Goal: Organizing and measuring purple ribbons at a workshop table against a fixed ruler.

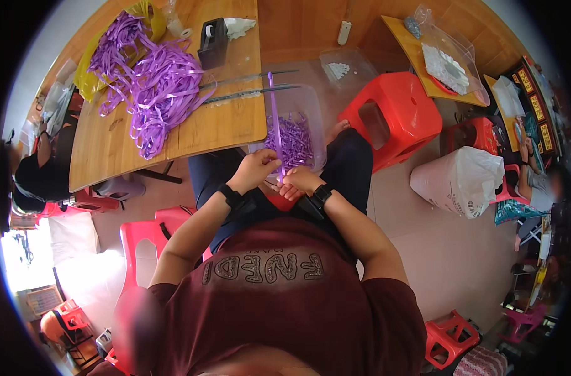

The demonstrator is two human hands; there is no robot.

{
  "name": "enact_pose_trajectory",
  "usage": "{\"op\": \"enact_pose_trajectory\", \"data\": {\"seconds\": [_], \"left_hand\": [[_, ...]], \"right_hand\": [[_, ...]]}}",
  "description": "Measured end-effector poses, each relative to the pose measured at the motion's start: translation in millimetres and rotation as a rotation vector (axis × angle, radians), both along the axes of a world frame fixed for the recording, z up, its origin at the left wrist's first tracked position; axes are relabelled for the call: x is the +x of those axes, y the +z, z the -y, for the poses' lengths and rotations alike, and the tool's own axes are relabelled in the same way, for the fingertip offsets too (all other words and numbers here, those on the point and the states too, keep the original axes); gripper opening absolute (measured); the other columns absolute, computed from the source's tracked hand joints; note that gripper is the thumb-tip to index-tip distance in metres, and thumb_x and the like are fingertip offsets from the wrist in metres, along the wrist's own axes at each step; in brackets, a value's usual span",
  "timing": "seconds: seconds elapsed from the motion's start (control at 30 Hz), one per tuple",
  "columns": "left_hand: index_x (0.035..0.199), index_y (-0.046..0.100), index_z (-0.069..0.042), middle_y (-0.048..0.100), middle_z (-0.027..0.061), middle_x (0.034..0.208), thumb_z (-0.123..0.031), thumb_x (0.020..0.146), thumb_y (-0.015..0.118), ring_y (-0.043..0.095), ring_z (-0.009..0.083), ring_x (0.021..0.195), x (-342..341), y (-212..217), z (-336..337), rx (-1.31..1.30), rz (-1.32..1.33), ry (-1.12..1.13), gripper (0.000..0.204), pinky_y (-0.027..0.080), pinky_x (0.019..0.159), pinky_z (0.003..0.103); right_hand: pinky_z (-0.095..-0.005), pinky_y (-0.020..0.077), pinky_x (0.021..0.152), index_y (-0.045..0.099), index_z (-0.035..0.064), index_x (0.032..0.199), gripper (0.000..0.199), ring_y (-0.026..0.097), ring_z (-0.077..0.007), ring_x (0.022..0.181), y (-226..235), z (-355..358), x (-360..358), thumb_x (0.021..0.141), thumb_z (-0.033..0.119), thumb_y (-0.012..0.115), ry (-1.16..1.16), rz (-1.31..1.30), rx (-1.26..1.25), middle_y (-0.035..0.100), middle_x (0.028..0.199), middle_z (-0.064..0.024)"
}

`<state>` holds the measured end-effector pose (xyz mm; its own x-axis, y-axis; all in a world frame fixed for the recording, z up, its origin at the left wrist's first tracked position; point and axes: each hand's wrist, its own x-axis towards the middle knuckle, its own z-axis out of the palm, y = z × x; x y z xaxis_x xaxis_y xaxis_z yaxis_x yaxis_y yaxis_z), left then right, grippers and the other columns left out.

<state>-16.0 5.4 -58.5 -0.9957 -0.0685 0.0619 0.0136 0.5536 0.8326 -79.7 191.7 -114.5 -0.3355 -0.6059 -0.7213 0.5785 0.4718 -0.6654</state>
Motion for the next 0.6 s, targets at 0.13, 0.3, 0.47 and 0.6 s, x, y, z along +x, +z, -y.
{"op": "enact_pose_trajectory", "data": {"seconds": [0.13, 0.3, 0.47, 0.6], "left_hand": [[0.095, 0.069, -0.001, 0.068, 0.0098, 0.081, -0.028, 0.089, 0.073, 0.063, 0.0178, 0.072, -3, -3, -7, 0.138, 0.138, -0.049, 0.028, 0.050, 0.066, 0.032], [0.089, 0.069, 0.000, 0.065, 0.0050, 0.074, -0.028, 0.090, 0.074, 0.057, 0.0096, 0.065, -6, -8, -2, 0.217, 0.190, -0.183, 0.028, 0.047, 0.059, 0.028], [0.085, 0.069, -0.001, 0.065, 0.0058, 0.073, -0.027, 0.091, 0.074, 0.055, 0.0108, 0.059, -1, 9, -1, 0.189, 0.273, -0.138, 0.027, 0.046, 0.056, 0.028], [0.085, 0.070, -0.001, 0.065, 0.0053, 0.073, -0.026, 0.092, 0.072, 0.055, 0.0104, 0.062, 10, 23, -9, 0.414, 0.392, -0.219, 0.026, 0.048, 0.059, 0.028]], "right_hand": [[-0.0304, 0.0590, 0.056, 0.067, -0.0044, 0.104, 0.028, 0.069, -0.0205, 0.062, 14, -11, 5, 0.095, 0.021, 0.060, 0.006, 0.020, -0.024, 0.071, 0.084, -0.0172], [-0.0296, 0.0593, 0.057, 0.068, -0.0039, 0.103, 0.026, 0.069, -0.0193, 0.062, 26, -21, 12, 0.094, 0.018, 0.058, -0.010, 0.018, -0.052, 0.072, 0.083, -0.0163], [-0.0293, 0.0584, 0.056, 0.069, -0.0010, 0.103, 0.026, 0.068, -0.0189, 0.062, 24, -28, 8, 0.095, 0.021, 0.058, -0.084, 0.001, -0.068, 0.072, 0.082, -0.0138], [-0.0278, 0.0570, 0.055, 0.070, 0.0005, 0.099, 0.026, 0.068, -0.0179, 0.060, 21, -26, 0, 0.094, 0.025, 0.063, -0.286, -0.062, -0.080, 0.071, 0.079, -0.0112]]}}
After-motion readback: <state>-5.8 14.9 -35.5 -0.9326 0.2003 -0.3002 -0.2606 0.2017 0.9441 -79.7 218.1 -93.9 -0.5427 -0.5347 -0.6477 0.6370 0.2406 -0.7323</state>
